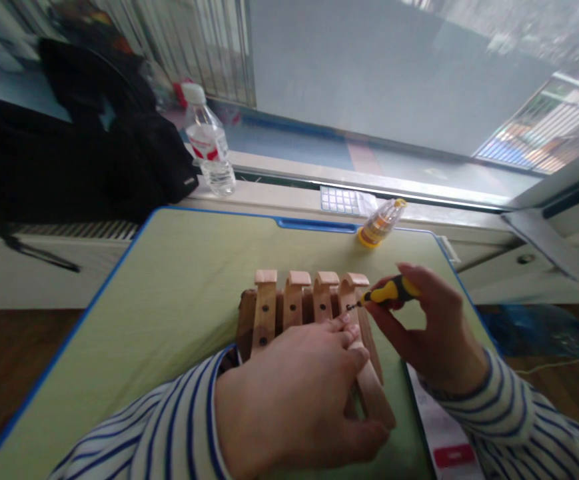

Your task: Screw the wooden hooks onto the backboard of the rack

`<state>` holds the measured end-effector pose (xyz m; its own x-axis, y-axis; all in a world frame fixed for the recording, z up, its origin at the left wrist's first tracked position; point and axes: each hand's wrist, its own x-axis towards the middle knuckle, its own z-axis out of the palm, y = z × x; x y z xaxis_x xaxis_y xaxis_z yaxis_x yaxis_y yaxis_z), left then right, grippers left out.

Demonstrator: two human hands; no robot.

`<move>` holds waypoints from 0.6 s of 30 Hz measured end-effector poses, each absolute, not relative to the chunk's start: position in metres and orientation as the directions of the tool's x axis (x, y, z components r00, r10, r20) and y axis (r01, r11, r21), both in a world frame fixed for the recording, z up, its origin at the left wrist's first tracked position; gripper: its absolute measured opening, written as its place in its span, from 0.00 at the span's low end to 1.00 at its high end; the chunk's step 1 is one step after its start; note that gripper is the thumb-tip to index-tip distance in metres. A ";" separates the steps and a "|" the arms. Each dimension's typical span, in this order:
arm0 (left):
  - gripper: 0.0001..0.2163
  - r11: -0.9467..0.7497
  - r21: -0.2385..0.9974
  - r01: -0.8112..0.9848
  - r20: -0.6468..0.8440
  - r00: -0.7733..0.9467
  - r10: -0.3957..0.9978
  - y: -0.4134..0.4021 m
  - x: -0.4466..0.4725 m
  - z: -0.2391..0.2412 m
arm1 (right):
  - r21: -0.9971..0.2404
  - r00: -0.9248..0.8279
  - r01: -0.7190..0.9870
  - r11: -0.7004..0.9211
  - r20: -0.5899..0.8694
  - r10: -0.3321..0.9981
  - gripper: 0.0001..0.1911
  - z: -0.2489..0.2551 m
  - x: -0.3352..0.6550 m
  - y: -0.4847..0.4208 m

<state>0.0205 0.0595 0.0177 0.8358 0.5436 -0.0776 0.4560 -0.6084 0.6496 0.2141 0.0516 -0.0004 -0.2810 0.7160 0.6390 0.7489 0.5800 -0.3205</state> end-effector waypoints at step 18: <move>0.17 -0.619 0.642 0.452 -0.066 0.837 0.543 0.059 0.019 0.016 | -0.386 -0.344 0.709 0.590 0.541 0.767 0.40 0.006 0.215 0.051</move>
<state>0.0193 0.0588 0.0162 0.8373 0.5427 -0.0664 0.4520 -0.6188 0.6425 0.2151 0.0509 0.0063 -0.3440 0.7673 0.5412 0.7087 0.5903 -0.3864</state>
